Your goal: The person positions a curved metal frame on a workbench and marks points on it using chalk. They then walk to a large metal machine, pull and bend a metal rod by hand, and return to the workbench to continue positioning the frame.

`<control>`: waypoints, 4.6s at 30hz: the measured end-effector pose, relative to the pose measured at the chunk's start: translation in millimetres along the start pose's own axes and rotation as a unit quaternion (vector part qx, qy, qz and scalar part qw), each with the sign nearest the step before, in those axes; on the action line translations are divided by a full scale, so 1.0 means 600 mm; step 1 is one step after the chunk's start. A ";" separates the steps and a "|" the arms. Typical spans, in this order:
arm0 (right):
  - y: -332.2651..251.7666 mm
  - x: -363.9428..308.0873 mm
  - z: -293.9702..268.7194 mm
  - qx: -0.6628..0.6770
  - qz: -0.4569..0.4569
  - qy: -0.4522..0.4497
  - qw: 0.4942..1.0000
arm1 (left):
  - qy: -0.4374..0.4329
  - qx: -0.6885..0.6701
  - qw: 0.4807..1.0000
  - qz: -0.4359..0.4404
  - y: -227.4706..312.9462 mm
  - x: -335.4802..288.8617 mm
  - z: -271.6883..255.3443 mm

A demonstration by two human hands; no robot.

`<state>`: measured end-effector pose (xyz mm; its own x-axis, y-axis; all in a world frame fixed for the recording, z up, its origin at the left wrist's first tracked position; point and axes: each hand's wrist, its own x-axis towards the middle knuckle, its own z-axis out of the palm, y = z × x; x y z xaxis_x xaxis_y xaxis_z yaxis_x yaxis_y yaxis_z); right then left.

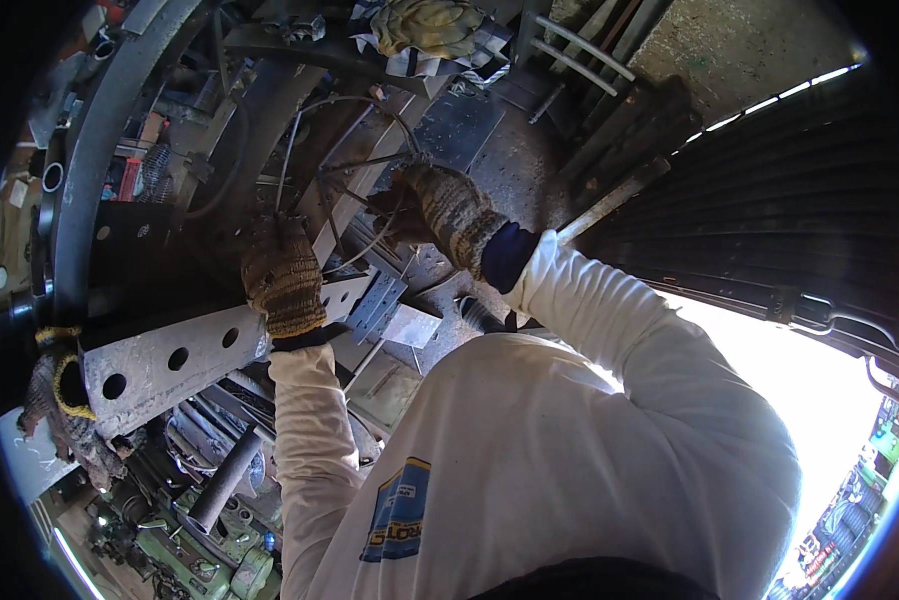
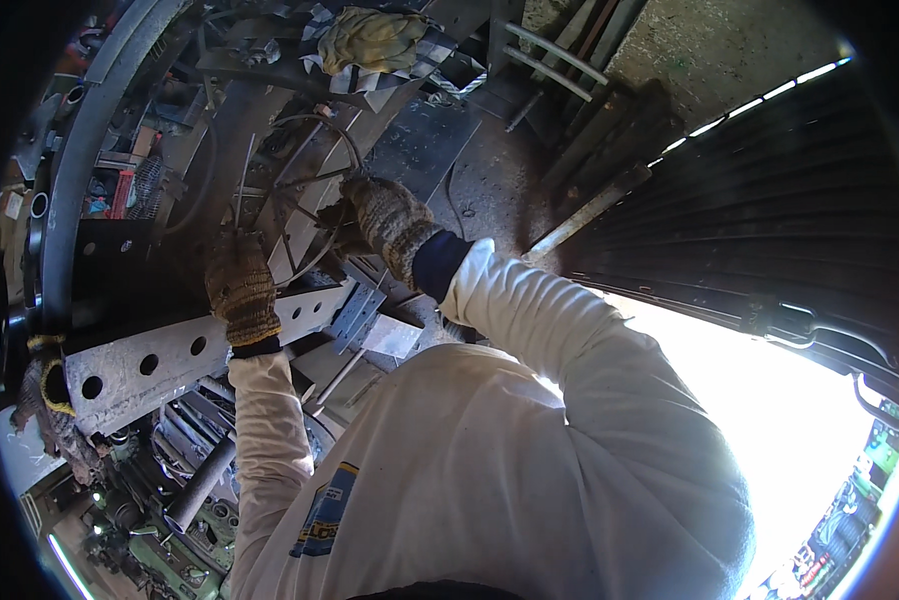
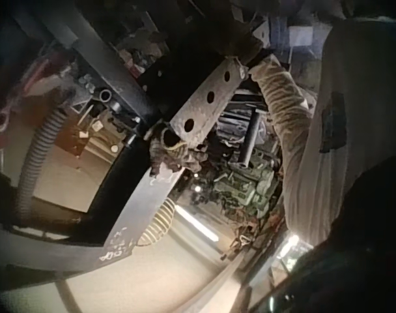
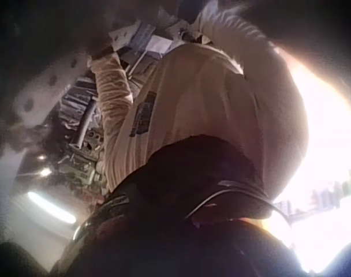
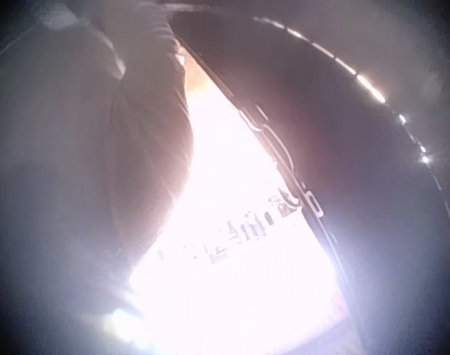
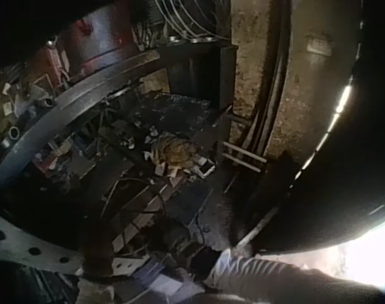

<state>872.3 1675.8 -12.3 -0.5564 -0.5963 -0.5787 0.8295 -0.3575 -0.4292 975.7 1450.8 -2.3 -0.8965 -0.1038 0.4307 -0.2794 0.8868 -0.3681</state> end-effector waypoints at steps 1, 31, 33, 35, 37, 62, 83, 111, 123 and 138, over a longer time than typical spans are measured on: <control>-0.001 -0.012 0.007 -0.023 -0.031 0.008 0.999 | -0.020 -0.032 0.998 -0.044 0.001 0.000 0.001; 0.042 -0.006 0.017 0.050 -0.132 -0.006 0.990 | 0.064 -0.108 0.992 0.007 0.010 0.007 -0.020; 0.048 0.005 0.023 0.057 -0.157 0.001 0.986 | 0.082 -0.042 0.993 0.070 0.017 0.022 -0.038; 0.070 0.013 0.035 0.217 -0.122 -0.074 0.966 | 0.091 -0.030 0.993 0.075 0.022 0.016 -0.048; 0.065 0.014 0.036 0.152 -0.141 -0.016 0.978 | 0.117 -0.050 0.989 0.078 0.016 0.016 -0.024; 0.121 -0.142 -0.094 -0.132 -0.261 -0.266 0.919 | -0.203 -0.613 0.750 -0.142 0.176 -0.056 -0.223; -0.054 -0.154 -0.168 -0.706 -0.294 -0.219 0.605 | -0.095 -0.599 0.785 0.122 0.144 -0.100 -0.167; -0.075 -0.028 -0.120 -0.219 -0.050 -0.080 0.971 | -0.094 -0.566 0.757 -0.314 0.083 -0.379 -0.354; -0.130 0.049 -0.214 -0.516 -0.232 -0.064 0.822 | -0.193 -0.261 0.725 -0.608 -0.132 -0.617 -0.351; -0.137 0.053 -0.237 -0.918 -0.389 -0.029 -0.063 | -0.259 -0.064 0.797 -0.542 -0.138 -0.643 -0.189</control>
<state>779.7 1788.5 -94.1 -0.2665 -0.9627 0.0473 -0.8177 0.2518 0.5177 1383.8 1468.6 -44.7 -0.1825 -0.9828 0.0281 -0.9786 0.1844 0.0911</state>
